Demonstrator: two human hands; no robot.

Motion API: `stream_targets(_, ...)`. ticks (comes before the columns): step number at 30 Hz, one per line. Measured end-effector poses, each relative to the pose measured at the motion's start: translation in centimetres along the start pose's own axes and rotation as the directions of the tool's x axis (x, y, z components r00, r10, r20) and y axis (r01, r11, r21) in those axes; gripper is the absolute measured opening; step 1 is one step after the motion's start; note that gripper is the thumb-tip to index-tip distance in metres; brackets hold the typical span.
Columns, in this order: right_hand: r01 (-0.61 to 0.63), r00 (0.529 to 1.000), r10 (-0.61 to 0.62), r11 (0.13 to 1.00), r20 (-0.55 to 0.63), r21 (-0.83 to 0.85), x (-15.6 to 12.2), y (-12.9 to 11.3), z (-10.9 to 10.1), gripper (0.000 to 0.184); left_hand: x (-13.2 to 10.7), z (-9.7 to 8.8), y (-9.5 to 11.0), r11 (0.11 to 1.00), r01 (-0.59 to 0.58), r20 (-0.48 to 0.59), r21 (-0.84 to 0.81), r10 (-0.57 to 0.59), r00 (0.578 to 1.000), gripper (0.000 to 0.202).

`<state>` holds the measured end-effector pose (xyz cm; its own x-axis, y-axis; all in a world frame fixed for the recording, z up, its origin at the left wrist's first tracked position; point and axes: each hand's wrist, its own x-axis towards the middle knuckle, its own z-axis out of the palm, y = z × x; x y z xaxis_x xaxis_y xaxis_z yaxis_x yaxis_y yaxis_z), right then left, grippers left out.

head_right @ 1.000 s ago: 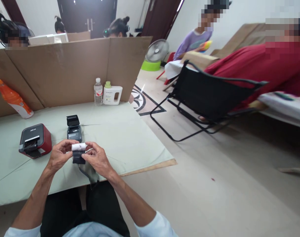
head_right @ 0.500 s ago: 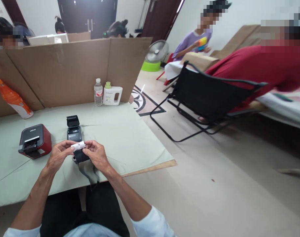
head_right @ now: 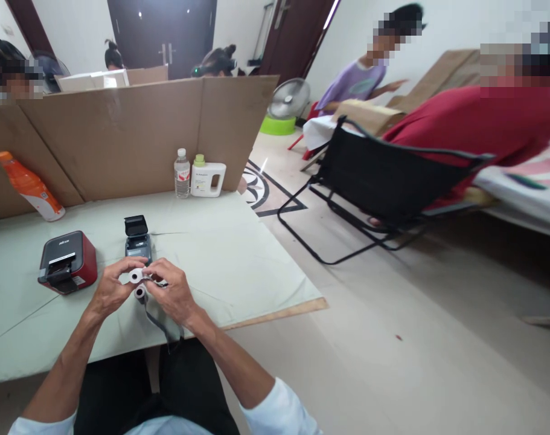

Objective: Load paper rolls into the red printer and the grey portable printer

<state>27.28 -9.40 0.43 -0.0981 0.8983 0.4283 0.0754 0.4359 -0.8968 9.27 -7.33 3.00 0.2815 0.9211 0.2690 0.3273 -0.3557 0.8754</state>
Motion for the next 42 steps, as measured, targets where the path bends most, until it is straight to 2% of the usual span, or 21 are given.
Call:
stream_targets(2,0.112,0.993,-0.114,0.988,-0.011,-0.103,-0.3,0.1,0.1,0.018,-0.1,0.2,-0.3,0.997,-0.081,-0.048,-0.005,0.081,0.996,0.015)
stream_targets(4,0.166,0.985,-0.171,0.970,-0.015,-0.179,-0.6,0.4,0.2,0.021,-0.2,0.4,-0.6,0.990,-0.107,-0.078,-0.095,0.100,0.992,0.017)
stream_targets(8,0.224,0.973,-0.232,0.940,0.000,-0.258,-0.7,1.3,0.3,0.019,-0.4,0.7,-0.8,0.980,-0.051,-0.070,-0.195,0.038,0.997,0.019)
stream_targets(15,0.308,0.950,-0.308,0.911,0.046,-0.274,-0.1,1.7,0.2,0.024,-0.3,0.6,-0.8,0.949,0.019,-0.028,-0.313,-0.029,0.999,0.026)
stream_targets(18,0.412,0.906,-0.422,0.854,0.039,-0.316,0.0,1.8,0.2,0.021,-0.4,0.6,-1.1,0.949,0.020,-0.028,-0.316,-0.031,0.999,0.027)
stream_targets(22,0.518,0.832,-0.555,0.767,0.013,-0.379,-0.1,2.0,0.3,0.020,-0.5,0.6,-1.2,0.958,-0.040,-0.061,-0.283,0.023,0.998,0.022)
stream_targets(29,0.557,0.784,-0.621,0.691,0.017,-0.462,-0.8,2.3,0.1,0.029,-0.5,0.5,-0.6,0.969,-0.158,-0.089,-0.192,0.143,0.986,0.021)
stream_targets(33,0.539,0.804,-0.593,0.701,0.037,-0.468,-0.9,2.3,-0.2,0.026,-0.4,0.3,-0.6,0.975,-0.161,-0.072,-0.151,0.151,0.986,0.022)
stream_targets(37,0.527,0.833,-0.549,0.756,0.061,-0.389,-0.7,2.2,-0.3,0.023,-0.4,-0.1,-0.6,0.983,-0.144,-0.028,-0.117,0.141,0.990,0.022)
stream_targets(42,0.380,0.925,-0.376,0.900,0.061,-0.213,-0.2,1.7,0.0,0.018,-0.5,-0.5,-0.4,0.997,-0.043,0.030,-0.068,0.045,0.999,0.020)
